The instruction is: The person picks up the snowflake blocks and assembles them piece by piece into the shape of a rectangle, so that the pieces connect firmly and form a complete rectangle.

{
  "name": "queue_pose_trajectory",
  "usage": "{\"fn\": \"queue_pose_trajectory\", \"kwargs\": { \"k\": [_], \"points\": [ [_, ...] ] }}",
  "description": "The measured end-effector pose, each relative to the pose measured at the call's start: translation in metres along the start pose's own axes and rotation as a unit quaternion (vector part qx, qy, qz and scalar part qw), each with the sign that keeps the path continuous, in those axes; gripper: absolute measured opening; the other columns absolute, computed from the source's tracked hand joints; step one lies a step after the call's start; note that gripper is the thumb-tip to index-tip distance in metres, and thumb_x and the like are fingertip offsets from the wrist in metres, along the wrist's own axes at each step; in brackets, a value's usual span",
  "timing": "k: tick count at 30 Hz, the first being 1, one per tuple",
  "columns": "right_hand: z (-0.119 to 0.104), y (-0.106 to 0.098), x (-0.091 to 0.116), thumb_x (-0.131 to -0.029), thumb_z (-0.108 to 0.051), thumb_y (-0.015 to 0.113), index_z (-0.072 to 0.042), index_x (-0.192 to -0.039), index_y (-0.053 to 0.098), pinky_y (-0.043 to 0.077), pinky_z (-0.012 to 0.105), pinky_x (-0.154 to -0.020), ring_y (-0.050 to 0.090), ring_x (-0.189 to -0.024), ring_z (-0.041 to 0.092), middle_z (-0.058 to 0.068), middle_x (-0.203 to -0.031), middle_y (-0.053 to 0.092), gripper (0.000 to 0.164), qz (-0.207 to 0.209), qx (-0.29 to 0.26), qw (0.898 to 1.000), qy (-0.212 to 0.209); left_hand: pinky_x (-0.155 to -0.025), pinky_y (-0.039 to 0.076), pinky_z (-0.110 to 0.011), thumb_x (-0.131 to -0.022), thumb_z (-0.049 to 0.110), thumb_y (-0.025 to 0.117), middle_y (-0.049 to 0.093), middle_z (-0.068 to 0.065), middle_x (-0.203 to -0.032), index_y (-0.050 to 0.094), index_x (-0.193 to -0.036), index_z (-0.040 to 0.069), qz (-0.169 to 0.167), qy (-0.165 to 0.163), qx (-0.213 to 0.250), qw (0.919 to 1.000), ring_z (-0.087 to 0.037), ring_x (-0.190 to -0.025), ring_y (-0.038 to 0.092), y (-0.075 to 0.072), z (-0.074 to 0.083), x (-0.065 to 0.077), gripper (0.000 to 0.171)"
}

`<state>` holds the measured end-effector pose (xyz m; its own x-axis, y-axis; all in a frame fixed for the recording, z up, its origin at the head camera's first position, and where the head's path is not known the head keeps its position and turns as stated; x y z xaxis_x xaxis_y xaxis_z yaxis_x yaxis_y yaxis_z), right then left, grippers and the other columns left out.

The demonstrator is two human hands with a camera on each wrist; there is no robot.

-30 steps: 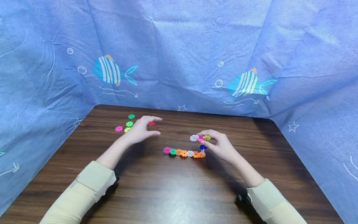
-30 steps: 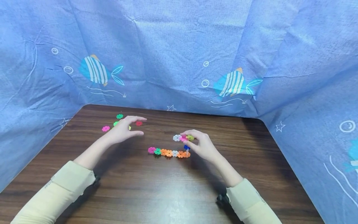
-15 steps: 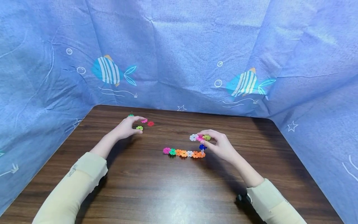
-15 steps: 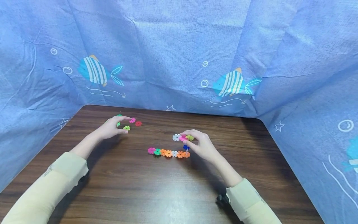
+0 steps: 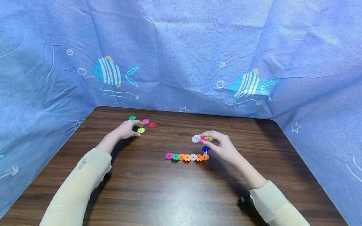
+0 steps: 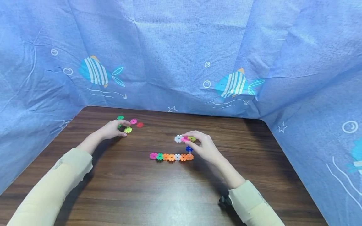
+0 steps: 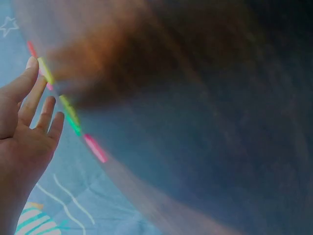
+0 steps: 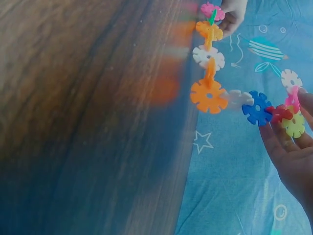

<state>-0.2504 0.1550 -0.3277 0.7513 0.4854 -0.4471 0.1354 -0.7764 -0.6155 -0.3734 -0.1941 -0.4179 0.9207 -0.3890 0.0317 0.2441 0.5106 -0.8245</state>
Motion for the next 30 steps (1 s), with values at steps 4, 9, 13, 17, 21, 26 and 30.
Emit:
{"fn": "queue_pose_trajectory", "kwargs": {
  "k": [4,9,13,17,21,26,30],
  "points": [
    [0.000,0.000,0.000,-0.087,0.003,0.063,0.002,-0.109,0.066,0.056,0.032,-0.074,0.064,-0.093,0.024,0.016,-0.108,0.066,0.022,-0.002,-0.005,1.000,-0.004,-0.101,0.038,-0.050,-0.084,0.006,0.070,0.061,-0.018,-0.122,0.057,-0.123,0.000,0.021,0.001,-0.009,0.9997,-0.036,-0.118,0.051,0.002,-0.004,-0.004,0.042],
    [0.004,0.001,0.000,-0.086,0.004,0.063,0.002,-0.110,0.065,0.056,0.029,-0.075,0.064,-0.094,0.024,0.015,-0.109,0.065,0.024,0.000,-0.001,1.000,-0.007,-0.094,0.044,-0.047,-0.083,0.002,0.070,0.064,-0.015,-0.113,0.061,-0.118,0.001,0.035,0.009,-0.018,0.9992,-0.033,-0.107,0.055,0.004,-0.003,-0.007,0.036],
    [0.020,0.004,0.001,-0.087,-0.001,0.065,-0.004,-0.111,0.066,0.055,0.025,-0.076,0.064,-0.094,0.018,0.010,-0.109,0.066,0.025,0.001,0.006,1.000,-0.003,-0.088,0.047,-0.044,-0.080,0.001,0.072,0.064,-0.015,-0.109,0.066,-0.110,0.002,0.042,0.008,-0.031,0.9986,-0.030,-0.100,0.057,0.003,-0.001,-0.006,0.031],
    [0.034,0.005,0.002,-0.088,-0.010,0.066,-0.013,-0.112,0.067,0.055,0.023,-0.076,0.063,-0.093,0.011,0.002,-0.109,0.066,0.024,0.002,0.012,1.000,-0.006,-0.083,0.048,-0.043,-0.075,0.000,0.076,0.066,-0.013,-0.096,0.069,-0.098,0.001,0.055,0.012,-0.039,0.9977,-0.027,-0.092,0.059,-0.001,0.005,-0.004,0.024],
    [0.034,0.003,0.002,-0.088,-0.012,0.066,-0.015,-0.112,0.067,0.055,0.025,-0.076,0.063,-0.094,0.012,0.001,-0.108,0.066,0.024,0.005,0.013,1.000,-0.013,-0.082,0.047,-0.043,-0.074,0.003,0.078,0.066,-0.009,-0.087,0.070,-0.091,0.003,0.062,0.011,-0.044,0.9970,-0.026,-0.089,0.059,-0.003,0.012,-0.002,0.019],
    [0.022,0.001,0.003,-0.087,-0.005,0.067,-0.010,-0.111,0.067,0.054,0.023,-0.078,0.063,-0.096,0.018,0.005,-0.109,0.066,0.025,0.007,0.021,1.000,-0.011,-0.076,0.047,-0.037,-0.076,0.004,0.077,0.066,-0.006,-0.081,0.069,-0.090,0.003,0.073,0.011,-0.029,0.9969,-0.022,-0.082,0.058,-0.006,0.020,0.001,0.017],
    [0.023,0.002,0.004,-0.087,-0.009,0.067,-0.011,-0.111,0.067,0.054,0.028,-0.079,0.063,-0.098,0.016,0.003,-0.109,0.066,0.023,0.004,0.022,1.000,-0.010,-0.070,0.046,-0.033,-0.077,0.005,0.076,0.067,-0.004,-0.079,0.070,-0.092,0.003,0.078,0.014,-0.021,0.9967,-0.018,-0.075,0.058,-0.010,0.027,0.005,0.017]
  ]
}}
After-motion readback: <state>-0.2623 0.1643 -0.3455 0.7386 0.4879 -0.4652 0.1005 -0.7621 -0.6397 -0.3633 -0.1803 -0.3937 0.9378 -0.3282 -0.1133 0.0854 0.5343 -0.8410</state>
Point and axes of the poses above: each hand's wrist, its own x-axis away from the middle knuckle, its own y-axis out of the palm, z = x × y, the point moved 7 cm from there along -x, towards the middle knuckle
